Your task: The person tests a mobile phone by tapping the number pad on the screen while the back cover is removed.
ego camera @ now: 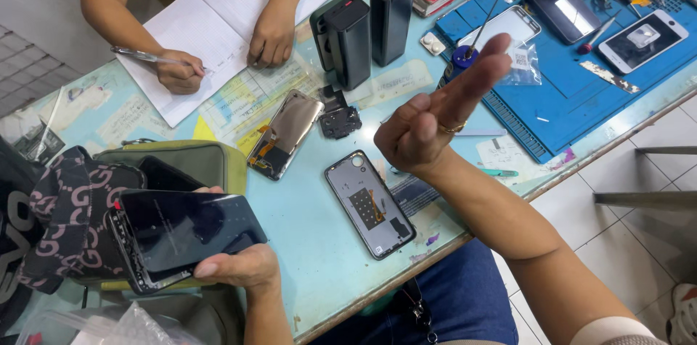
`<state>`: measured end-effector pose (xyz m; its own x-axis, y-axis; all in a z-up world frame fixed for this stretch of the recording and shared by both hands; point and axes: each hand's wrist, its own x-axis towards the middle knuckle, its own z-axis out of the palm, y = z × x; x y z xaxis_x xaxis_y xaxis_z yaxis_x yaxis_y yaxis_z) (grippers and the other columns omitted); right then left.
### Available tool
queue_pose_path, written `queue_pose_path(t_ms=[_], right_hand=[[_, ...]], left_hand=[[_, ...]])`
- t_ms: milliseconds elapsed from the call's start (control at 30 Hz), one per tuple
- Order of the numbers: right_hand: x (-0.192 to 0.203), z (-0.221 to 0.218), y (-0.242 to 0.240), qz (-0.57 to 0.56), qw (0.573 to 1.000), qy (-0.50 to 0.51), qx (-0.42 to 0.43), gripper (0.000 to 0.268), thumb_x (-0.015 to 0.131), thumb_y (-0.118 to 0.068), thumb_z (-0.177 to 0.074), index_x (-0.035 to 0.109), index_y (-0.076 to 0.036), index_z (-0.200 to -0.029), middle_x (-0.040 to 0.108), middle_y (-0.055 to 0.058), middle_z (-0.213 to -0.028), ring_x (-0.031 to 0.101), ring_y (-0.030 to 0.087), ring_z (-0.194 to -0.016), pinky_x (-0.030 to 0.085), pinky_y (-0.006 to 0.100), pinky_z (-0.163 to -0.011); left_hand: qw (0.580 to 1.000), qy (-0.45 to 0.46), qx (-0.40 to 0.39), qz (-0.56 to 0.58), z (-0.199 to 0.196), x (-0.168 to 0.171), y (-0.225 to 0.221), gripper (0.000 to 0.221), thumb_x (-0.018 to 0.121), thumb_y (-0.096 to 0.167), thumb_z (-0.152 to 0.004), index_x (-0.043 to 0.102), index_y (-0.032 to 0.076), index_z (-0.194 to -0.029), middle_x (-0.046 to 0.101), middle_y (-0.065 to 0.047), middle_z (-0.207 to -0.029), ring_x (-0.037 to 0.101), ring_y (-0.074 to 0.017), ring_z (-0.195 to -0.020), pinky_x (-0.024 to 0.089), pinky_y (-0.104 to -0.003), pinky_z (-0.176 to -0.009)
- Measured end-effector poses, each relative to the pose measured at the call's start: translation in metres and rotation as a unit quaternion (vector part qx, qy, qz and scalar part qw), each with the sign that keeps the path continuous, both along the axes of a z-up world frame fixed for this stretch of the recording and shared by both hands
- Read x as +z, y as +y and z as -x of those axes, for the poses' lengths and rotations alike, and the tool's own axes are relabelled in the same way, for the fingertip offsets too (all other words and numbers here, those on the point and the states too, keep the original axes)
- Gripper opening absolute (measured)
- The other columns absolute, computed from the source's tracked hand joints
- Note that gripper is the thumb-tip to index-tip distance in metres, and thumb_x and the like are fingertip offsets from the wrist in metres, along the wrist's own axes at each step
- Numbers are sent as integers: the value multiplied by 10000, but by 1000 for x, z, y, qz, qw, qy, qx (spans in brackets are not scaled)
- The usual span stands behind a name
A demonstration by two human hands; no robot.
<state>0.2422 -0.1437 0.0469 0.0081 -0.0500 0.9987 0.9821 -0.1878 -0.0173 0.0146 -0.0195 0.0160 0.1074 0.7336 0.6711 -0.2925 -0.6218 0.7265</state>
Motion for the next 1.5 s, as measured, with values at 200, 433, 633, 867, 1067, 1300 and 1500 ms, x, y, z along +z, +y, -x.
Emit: queue_pose_path(t_ms=[200, 433, 633, 867, 1067, 1300, 1500], right_hand=[[4, 28, 5, 236, 965, 22, 111, 472, 604, 77, -949, 562, -41, -1404, 591, 176, -1411, 584, 321, -1348, 328, 566, -1222], [-6, 56, 18, 366, 898, -25, 245, 525, 707, -36, -862, 590, -7, -1373, 655, 128, -1297, 642, 268, -1206, 454, 483, -1135], [-2, 46, 17, 353, 905, -8, 237, 518, 725, -36, -838, 597, 4, -1338, 682, 109, -1161, 660, 288, -1060, 511, 439, -1028], [-1, 48, 17, 347, 910, -9, 226, 512, 725, -29, -831, 604, -2, -1328, 688, 98, -1117, 666, 274, -1022, 524, 422, -1012], [-1, 47, 17, 342, 911, -13, 231, 531, 724, -37, -813, 599, 0, -1328, 689, 98, -1110, 669, 281, -1031, 523, 429, -1020], [-2, 47, 17, 347, 910, -2, 228, 524, 731, -40, -825, 598, -2, -1331, 701, 96, -1108, 670, 280, -1024, 527, 422, -998], [-1, 47, 15, 346, 909, -1, 232, 512, 730, -29, -832, 601, 4, -1326, 703, 102, -1113, 669, 282, -1018, 526, 421, -976]], left_hand=[[1000, -10, 10, -13, -4, -3, 2, 875, 231, 722, -1090, 415, -99, -1330, 539, -199, -1229, 595, -251, -1075, 559, -272, -848], [999, -34, -19, 8, -3, -10, 3, 855, 261, 726, -1083, 393, -76, -1350, 534, -180, -1257, 589, -224, -1092, 557, -253, -884], [999, -25, -31, 12, -1, -8, 6, 864, 254, 727, -1081, 421, -69, -1371, 534, -167, -1229, 597, -213, -1084, 554, -243, -854], [999, 31, 26, -18, -2, 3, 4, 870, 170, 730, -1074, 506, -64, -1187, 565, -149, -1157, 626, -209, -963, 556, -225, -702], [1000, 18, 2, -4, -2, 2, 4, 866, 183, 732, -1080, 498, -65, -1209, 559, -147, -1097, 611, -193, -953, 529, -213, -704], [1000, -10, -13, 22, -3, -4, 4, 885, 242, 750, -1082, 448, -88, -1279, 538, -170, -1145, 588, -230, -1008, 545, -258, -793], [984, -54, -132, 110, -3, -3, 8, 929, 323, 821, -1031, 502, -64, -1248, 569, -164, -1101, 581, -258, -976, 514, -317, -861]])
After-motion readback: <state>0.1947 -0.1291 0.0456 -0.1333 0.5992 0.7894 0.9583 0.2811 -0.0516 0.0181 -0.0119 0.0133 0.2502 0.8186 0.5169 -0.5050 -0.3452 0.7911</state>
